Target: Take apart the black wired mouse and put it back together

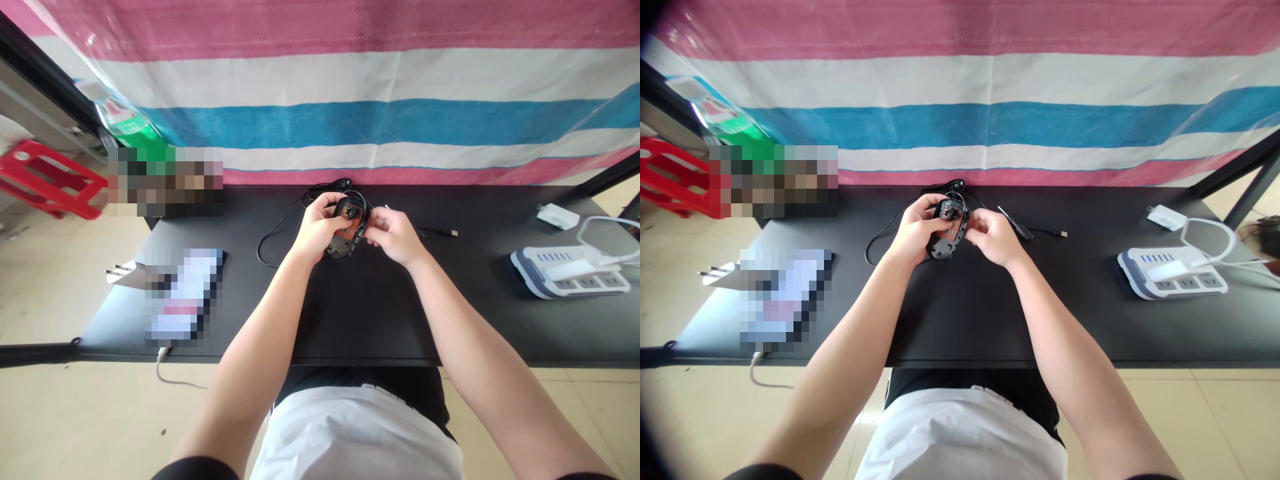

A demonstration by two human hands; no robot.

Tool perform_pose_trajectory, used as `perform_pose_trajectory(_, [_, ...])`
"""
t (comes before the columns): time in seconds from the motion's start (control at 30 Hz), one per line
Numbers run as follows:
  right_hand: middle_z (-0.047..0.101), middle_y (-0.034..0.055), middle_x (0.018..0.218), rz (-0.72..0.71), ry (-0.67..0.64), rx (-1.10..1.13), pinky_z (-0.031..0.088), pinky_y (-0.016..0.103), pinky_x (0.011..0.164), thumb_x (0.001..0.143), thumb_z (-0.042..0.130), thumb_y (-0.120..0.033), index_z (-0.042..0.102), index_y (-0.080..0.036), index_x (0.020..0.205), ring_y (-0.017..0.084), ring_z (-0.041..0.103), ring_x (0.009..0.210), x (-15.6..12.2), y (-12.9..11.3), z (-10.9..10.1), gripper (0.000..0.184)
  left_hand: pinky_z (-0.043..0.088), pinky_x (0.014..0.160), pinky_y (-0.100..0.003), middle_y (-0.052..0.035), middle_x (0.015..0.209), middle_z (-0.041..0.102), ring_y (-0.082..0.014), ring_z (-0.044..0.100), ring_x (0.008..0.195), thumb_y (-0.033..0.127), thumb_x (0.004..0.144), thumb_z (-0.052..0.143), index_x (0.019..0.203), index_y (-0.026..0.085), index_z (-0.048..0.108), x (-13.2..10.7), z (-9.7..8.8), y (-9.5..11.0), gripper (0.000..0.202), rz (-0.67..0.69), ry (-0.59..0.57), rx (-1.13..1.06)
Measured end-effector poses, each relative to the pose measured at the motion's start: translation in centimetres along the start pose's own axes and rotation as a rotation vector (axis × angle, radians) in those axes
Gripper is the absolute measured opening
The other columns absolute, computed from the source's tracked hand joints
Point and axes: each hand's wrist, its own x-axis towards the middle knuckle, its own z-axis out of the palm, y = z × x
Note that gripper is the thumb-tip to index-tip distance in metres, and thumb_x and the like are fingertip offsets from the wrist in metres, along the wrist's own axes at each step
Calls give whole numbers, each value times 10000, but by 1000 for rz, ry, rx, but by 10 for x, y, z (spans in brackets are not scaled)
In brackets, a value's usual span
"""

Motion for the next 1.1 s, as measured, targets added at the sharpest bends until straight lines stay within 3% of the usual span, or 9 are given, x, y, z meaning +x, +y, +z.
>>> perform_pose_trajectory(0.17, [708,-7,767,-93,156,47,437,237,512,631,613,-197,627,-197,1015,95,559,562,3,6,-4,384,566,652,-284,-6,783,724,-163,697,682,93,563,702,983,170,656,-1,-4,1,429,-54,-101,3])
perform_pose_trajectory(0.3, [766,45,1030,-85,50,-16,516,272,551,659,574,-196,651,-212,1218,150,654,712,1,8,-7,565,551,621,-284,1,738,710,-157,677,627,86,584,700,1010,179,659,0,-8,-2,438,-95,-125,70])
perform_pose_trajectory(0.4, [763,56,1139,-118,2,-136,611,379,779,669,566,-167,703,-203,1193,220,728,905,-2,9,-8,543,534,584,-273,10,691,686,-148,654,586,61,585,681,991,176,646,0,-9,-3,423,-119,-124,112])
perform_pose_trajectory(0.5, [769,64,1140,-160,20,-295,594,445,940,700,583,-154,715,-205,1208,258,744,1000,-3,9,-7,527,529,567,-269,8,682,679,-154,655,588,41,585,663,991,172,624,0,-9,-1,428,-139,-107,122])
perform_pose_trajectory(0.63, [785,72,1082,-193,43,-430,621,422,878,718,587,-141,733,-199,1173,274,752,1003,-4,5,-8,480,536,568,-270,0,695,686,-159,663,606,31,587,654,973,170,623,0,-9,1,412,-154,-84,126])
perform_pose_trajectory(0.83, [798,54,999,-236,53,-493,629,381,819,718,598,-132,745,-207,1065,260,763,948,-5,2,-9,384,536,596,-262,-30,714,703,-144,654,623,59,615,660,822,140,681,1,-14,3,223,-169,-105,192])
perform_pose_trajectory(0.93, [799,48,959,-249,61,-521,624,384,834,729,598,-130,745,-212,1001,251,766,916,-4,3,-9,319,536,597,-265,-21,702,702,-148,655,624,52,609,657,818,148,687,1,-16,3,232,-171,-89,208])
perform_pose_trajectory(1.1, [794,58,899,-252,60,-534,615,336,710,757,597,-169,736,-202,955,253,766,890,-5,3,-10,244,524,591,-258,-6,684,692,-141,647,611,37,603,651,823,156,676,2,-15,2,251,-159,-77,228])
